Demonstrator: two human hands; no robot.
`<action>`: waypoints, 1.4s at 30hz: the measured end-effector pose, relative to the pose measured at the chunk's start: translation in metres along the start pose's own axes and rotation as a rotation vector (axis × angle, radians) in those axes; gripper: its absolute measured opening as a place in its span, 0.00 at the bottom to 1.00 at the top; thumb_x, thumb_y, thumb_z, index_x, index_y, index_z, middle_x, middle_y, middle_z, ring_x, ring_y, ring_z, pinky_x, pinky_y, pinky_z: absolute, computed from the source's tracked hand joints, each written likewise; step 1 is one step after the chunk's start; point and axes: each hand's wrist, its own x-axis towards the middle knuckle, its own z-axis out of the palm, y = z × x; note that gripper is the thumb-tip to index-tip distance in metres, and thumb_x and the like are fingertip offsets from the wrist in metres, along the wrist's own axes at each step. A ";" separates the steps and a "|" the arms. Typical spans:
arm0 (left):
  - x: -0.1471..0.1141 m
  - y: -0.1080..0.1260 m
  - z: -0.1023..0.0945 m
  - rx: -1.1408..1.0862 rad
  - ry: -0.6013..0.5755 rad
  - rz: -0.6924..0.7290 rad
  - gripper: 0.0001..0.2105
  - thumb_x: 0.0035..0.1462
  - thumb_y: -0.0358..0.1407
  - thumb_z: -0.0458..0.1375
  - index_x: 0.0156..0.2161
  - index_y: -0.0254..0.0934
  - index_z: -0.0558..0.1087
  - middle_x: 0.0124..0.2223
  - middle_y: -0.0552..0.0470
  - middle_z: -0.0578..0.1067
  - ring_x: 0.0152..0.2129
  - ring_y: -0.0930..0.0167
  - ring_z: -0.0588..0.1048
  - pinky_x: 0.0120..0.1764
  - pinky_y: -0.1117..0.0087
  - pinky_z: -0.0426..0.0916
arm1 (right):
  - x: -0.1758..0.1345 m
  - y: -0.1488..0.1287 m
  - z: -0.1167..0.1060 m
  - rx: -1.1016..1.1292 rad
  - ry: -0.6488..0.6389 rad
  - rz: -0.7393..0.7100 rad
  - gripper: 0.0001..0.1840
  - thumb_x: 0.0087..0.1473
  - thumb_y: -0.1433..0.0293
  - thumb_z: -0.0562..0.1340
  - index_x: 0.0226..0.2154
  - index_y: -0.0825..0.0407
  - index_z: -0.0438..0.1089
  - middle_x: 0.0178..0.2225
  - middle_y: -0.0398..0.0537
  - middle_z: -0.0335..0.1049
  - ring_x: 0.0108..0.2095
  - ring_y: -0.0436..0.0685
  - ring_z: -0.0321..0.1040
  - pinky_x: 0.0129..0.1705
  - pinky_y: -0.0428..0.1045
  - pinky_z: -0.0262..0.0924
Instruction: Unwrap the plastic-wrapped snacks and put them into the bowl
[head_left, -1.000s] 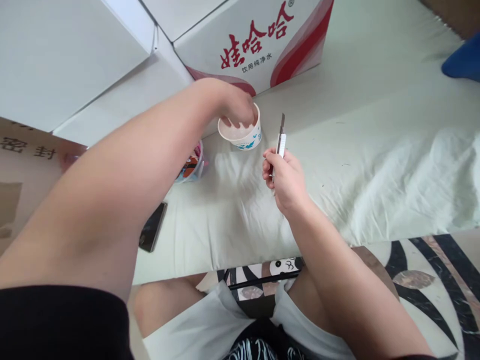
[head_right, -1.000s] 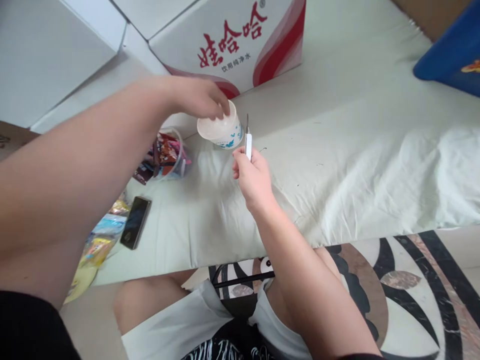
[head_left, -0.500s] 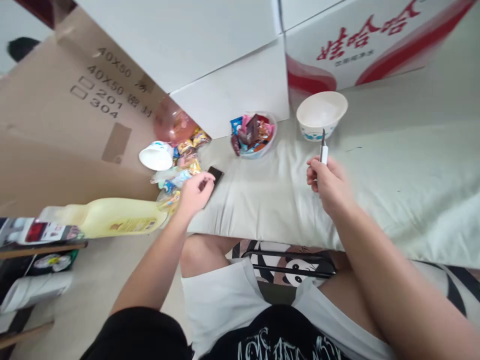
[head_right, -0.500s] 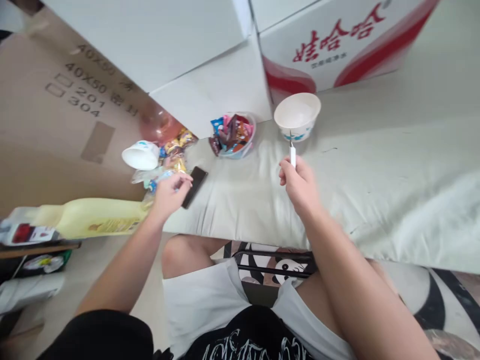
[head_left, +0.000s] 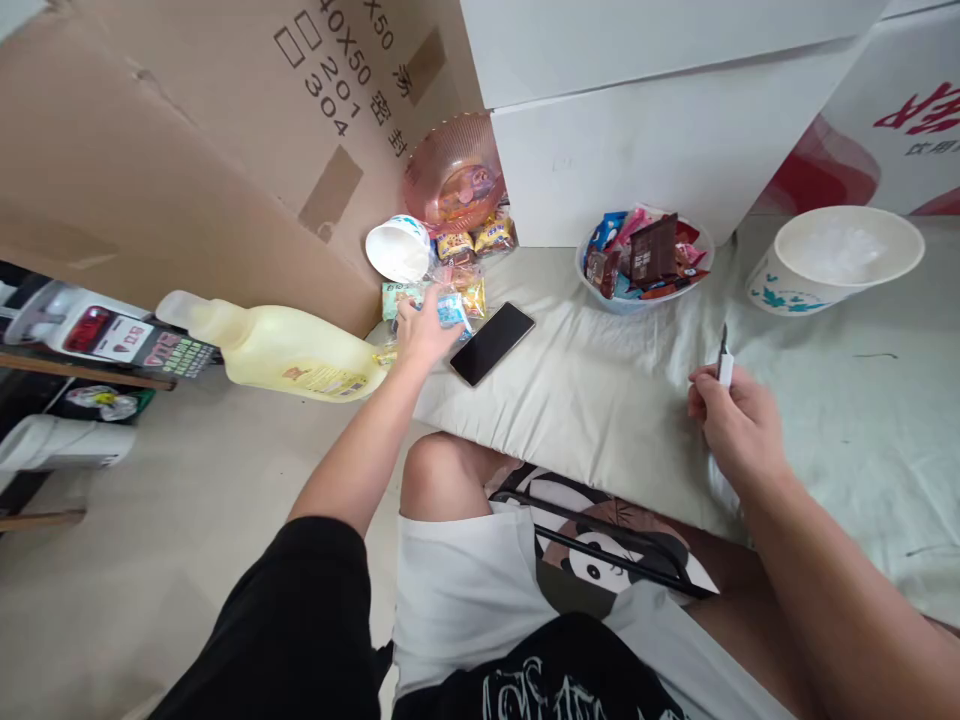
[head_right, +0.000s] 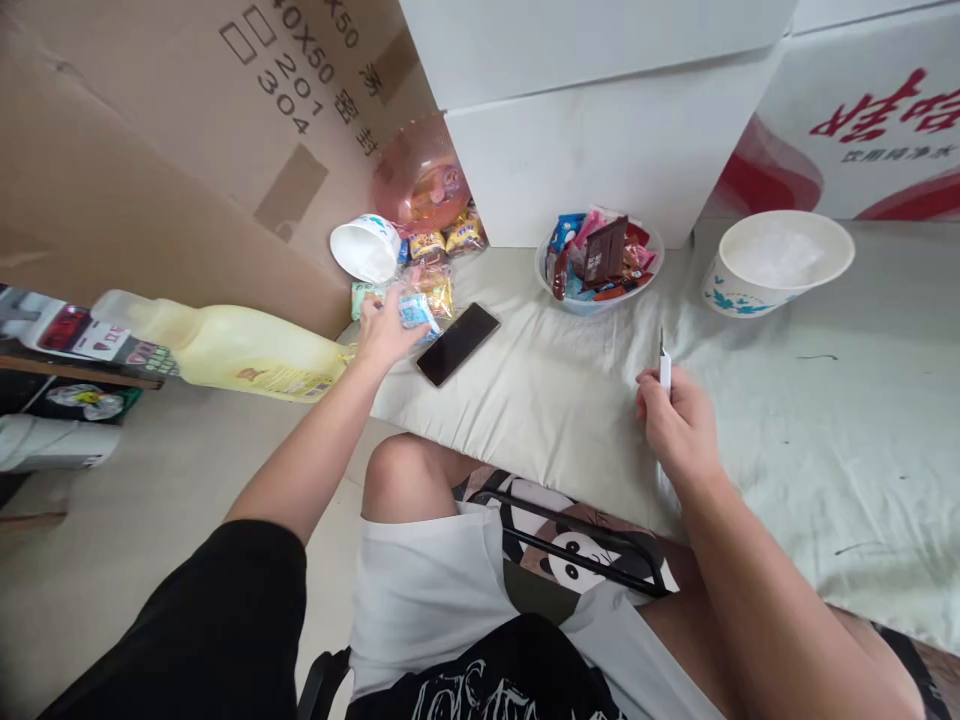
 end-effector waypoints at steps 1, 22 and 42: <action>0.006 0.000 0.001 -0.022 -0.021 -0.008 0.38 0.48 0.39 0.69 0.65 0.44 0.64 0.61 0.35 0.68 0.58 0.45 0.70 0.59 0.44 0.65 | 0.000 0.000 0.000 0.002 -0.002 -0.001 0.13 0.54 0.56 0.62 0.28 0.46 0.66 0.21 0.40 0.62 0.22 0.53 0.57 0.22 0.49 0.48; -0.099 0.095 0.063 -1.106 -0.473 0.418 0.53 0.50 0.56 0.69 0.70 0.52 0.38 0.58 0.41 0.73 0.56 0.60 0.75 0.55 0.56 0.71 | -0.002 0.002 0.004 0.041 -0.097 -0.086 0.12 0.56 0.57 0.62 0.35 0.48 0.69 0.25 0.44 0.73 0.25 0.54 0.66 0.29 0.51 0.60; -0.094 0.135 0.123 -1.143 -0.608 0.580 0.29 0.59 0.47 0.66 0.62 0.43 0.65 0.45 0.48 0.78 0.37 0.68 0.80 0.40 0.68 0.77 | 0.007 0.001 0.016 -0.003 0.002 -0.411 0.07 0.53 0.70 0.65 0.38 0.47 0.70 0.35 0.46 0.77 0.39 0.58 0.75 0.44 0.56 0.70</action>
